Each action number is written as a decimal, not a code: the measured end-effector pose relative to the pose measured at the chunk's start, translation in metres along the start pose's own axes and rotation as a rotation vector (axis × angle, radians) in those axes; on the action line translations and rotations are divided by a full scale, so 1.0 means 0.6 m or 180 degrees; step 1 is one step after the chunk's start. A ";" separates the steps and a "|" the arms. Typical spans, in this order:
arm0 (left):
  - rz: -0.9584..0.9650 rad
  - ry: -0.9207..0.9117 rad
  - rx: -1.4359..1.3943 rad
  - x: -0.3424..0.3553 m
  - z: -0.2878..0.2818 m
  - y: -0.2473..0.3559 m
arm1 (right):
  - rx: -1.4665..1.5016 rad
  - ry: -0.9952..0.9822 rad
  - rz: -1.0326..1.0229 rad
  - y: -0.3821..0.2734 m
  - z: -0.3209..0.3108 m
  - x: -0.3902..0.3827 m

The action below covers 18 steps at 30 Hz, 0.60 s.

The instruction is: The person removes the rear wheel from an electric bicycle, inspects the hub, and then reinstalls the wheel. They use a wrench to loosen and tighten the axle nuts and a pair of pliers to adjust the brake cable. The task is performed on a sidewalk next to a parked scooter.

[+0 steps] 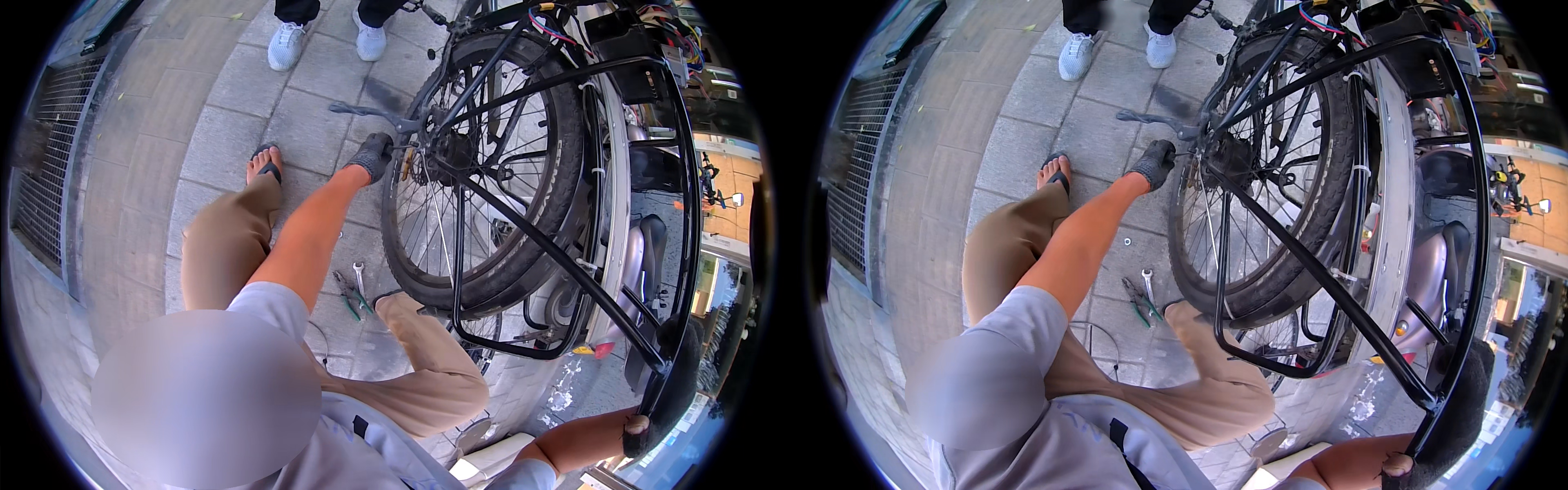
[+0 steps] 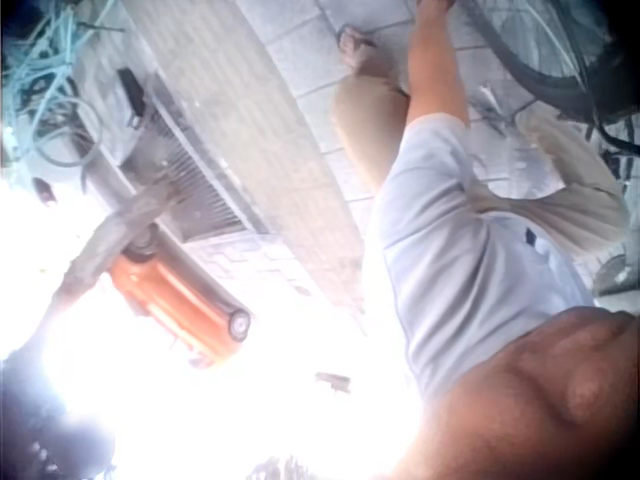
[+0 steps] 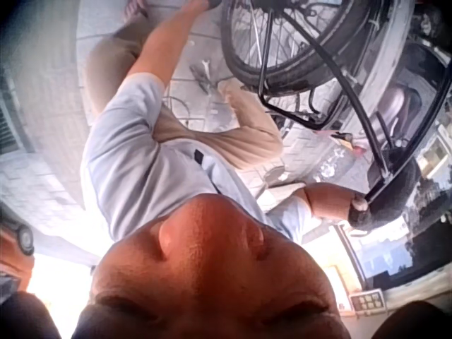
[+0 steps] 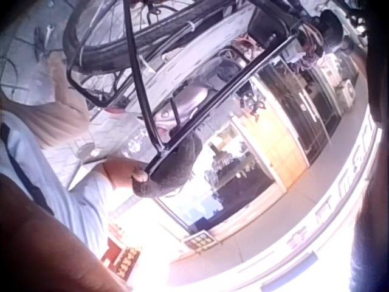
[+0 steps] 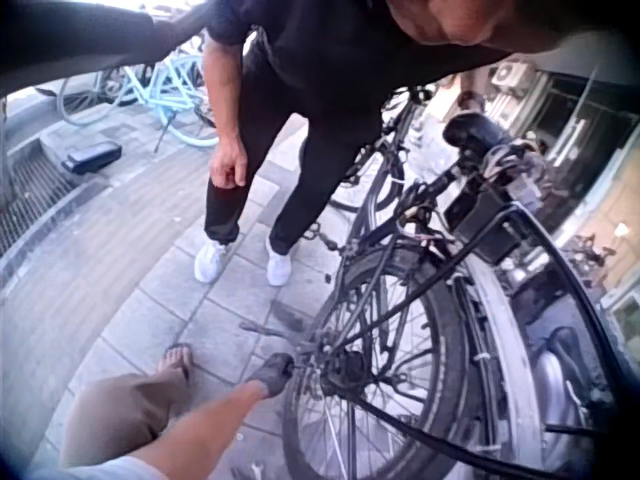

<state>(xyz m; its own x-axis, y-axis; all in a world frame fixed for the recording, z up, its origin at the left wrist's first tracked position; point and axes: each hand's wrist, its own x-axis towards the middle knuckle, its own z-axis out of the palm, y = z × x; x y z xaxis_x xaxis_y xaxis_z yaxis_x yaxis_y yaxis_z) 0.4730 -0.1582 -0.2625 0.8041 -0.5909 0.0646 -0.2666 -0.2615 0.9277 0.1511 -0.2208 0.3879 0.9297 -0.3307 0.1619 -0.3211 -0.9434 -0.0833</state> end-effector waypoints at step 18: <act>-0.0184 -0.1271 0.2331 0.054 -0.168 0.093 | 0.0048 -0.0128 -0.0070 0.026 0.012 0.044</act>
<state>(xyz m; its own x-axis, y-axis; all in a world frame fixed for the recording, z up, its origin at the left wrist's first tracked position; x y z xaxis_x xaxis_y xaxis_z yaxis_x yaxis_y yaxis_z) 0.5379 -0.1148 -0.1715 0.6152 -0.7513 -0.2389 -0.6195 -0.6481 0.4429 0.1719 -0.2437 0.3837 0.9432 -0.3083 0.1241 -0.2979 -0.9498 -0.0951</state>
